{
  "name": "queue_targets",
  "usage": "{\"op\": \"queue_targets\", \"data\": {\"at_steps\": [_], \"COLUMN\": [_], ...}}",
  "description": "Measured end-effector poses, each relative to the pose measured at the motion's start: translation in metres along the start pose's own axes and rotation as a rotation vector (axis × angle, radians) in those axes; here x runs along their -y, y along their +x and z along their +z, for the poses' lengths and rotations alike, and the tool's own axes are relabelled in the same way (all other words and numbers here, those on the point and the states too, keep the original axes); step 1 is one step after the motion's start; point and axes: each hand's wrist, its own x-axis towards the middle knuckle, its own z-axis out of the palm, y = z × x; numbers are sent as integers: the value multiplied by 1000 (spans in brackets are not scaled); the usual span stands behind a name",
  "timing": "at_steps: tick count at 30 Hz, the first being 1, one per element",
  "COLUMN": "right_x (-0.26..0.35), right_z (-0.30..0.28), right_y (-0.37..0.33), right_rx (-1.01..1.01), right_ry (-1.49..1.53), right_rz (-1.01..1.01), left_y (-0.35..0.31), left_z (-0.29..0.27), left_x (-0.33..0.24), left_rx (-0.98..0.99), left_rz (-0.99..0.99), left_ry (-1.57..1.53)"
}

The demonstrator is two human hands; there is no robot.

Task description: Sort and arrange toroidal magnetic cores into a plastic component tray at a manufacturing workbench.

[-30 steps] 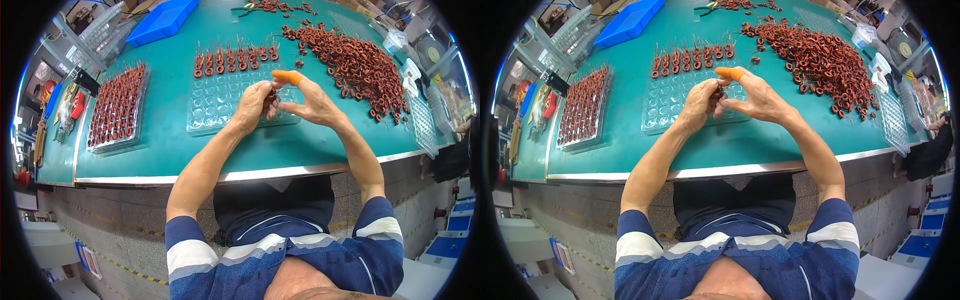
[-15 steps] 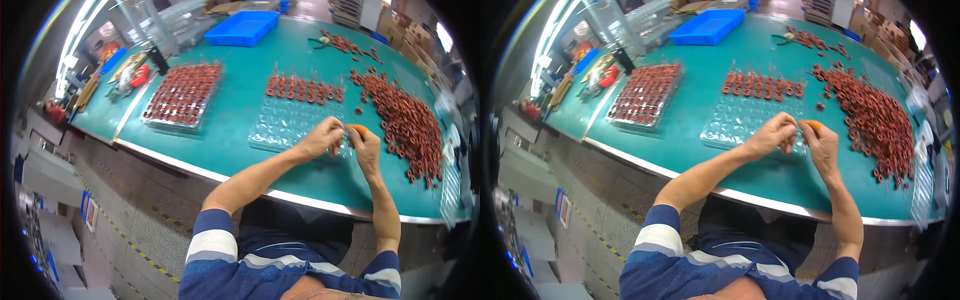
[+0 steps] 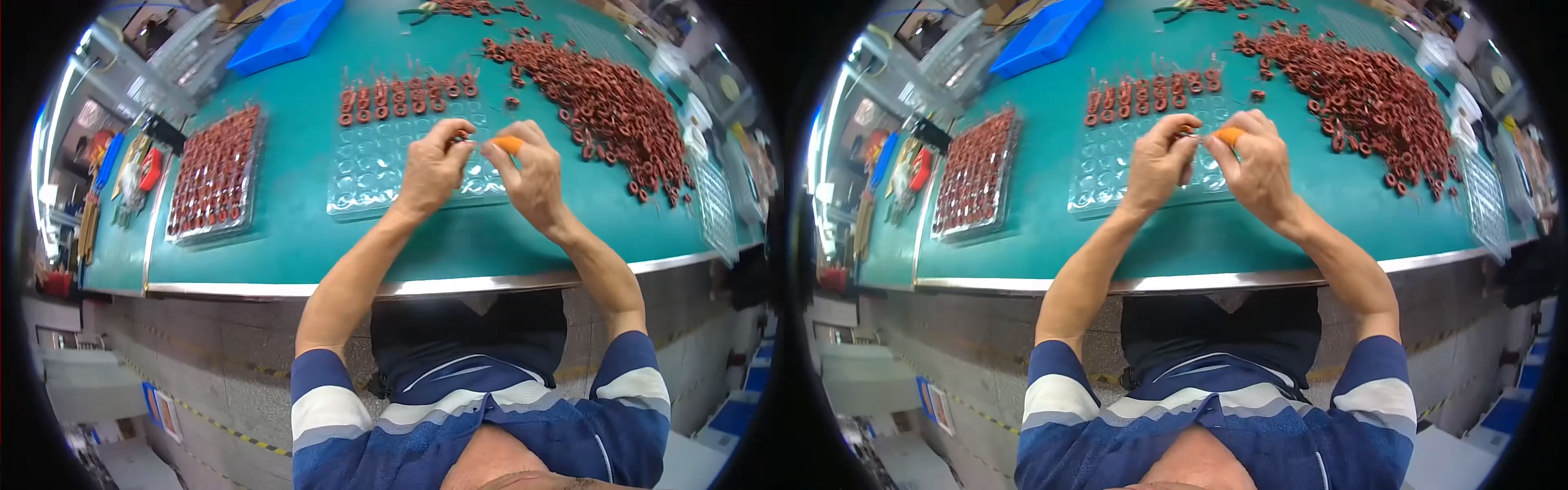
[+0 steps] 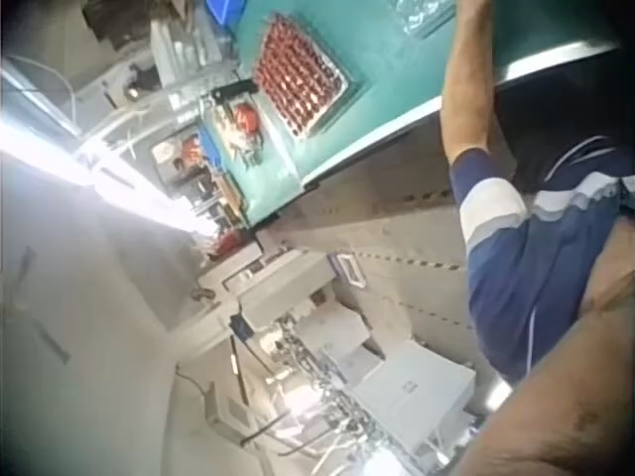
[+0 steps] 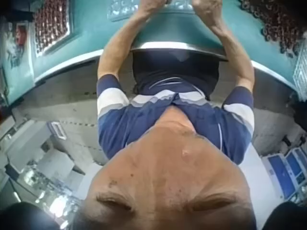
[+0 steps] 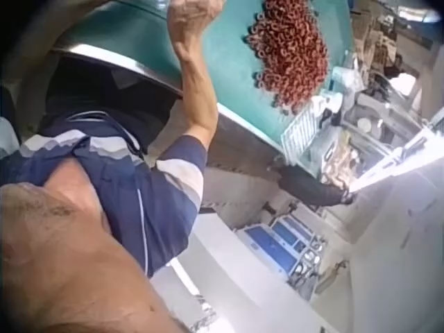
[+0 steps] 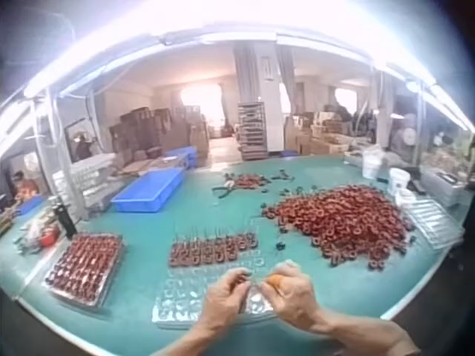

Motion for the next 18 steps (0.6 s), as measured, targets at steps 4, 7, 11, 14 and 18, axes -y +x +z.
{"op": "queue_targets", "data": {"at_steps": [4,7,11,14,18], "right_x": [-28,-28,-26,-33,-25], "right_z": [-18,-10,1,0,-1], "right_y": [-10,-6,-5,-17,-17], "right_rx": [21,78,206,160,141], "right_ry": [117,253,411,325,170], "right_rz": [200,365,616,573,363], "left_y": [5,3,-7,-1,-4], "left_z": [13,7,9,23,13], "left_x": [-8,-11,-5,8,-1], "left_rx": [214,189,5,53,104], "left_rz": [-164,-258,-225,-286,-361], "left_ry": [-331,-464,-432,-463,-568]}}
